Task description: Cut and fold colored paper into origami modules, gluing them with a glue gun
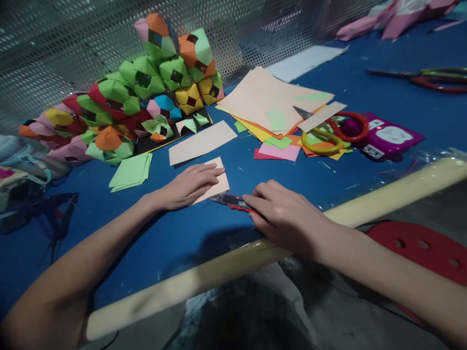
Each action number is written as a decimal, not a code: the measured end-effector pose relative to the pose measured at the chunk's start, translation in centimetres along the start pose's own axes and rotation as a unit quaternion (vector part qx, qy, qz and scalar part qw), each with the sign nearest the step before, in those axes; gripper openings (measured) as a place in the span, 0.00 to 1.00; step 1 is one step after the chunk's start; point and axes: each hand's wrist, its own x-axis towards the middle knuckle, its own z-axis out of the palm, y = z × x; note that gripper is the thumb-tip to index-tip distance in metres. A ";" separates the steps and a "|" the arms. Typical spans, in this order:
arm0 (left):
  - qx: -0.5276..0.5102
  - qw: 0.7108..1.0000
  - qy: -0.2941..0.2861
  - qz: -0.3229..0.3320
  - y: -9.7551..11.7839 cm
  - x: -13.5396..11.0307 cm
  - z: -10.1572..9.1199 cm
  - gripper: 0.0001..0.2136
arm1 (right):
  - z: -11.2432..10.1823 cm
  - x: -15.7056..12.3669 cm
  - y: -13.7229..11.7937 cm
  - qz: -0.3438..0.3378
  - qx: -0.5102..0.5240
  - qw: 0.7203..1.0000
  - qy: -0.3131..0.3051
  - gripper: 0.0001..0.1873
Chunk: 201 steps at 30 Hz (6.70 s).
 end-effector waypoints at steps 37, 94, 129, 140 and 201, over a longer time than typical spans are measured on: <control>-0.017 0.998 -0.003 0.055 -2.5 -0.5 0.4 0.17 | 0.4 1.0 -0.8 -0.023 0.006 0.999 -0.031 0.15; -0.027 0.992 0.058 0.105 -2.7 -0.6 1.1 0.14 | -2.1 2.0 1.0 0.021 0.134 0.991 0.001 0.15; 0.052 0.990 0.071 -0.113 -1.2 -2.9 -1.1 0.13 | 1.0 12.1 5.9 -0.139 0.093 0.970 -0.179 0.14; -0.085 0.949 0.205 -0.223 -2.3 -2.4 -0.3 0.16 | -2.3 11.5 7.7 0.126 0.235 0.952 -0.152 0.06; -0.331 0.721 0.529 -0.302 -4.5 -1.1 -0.9 0.08 | 1.0 12.8 2.9 0.317 0.440 0.840 -0.001 0.03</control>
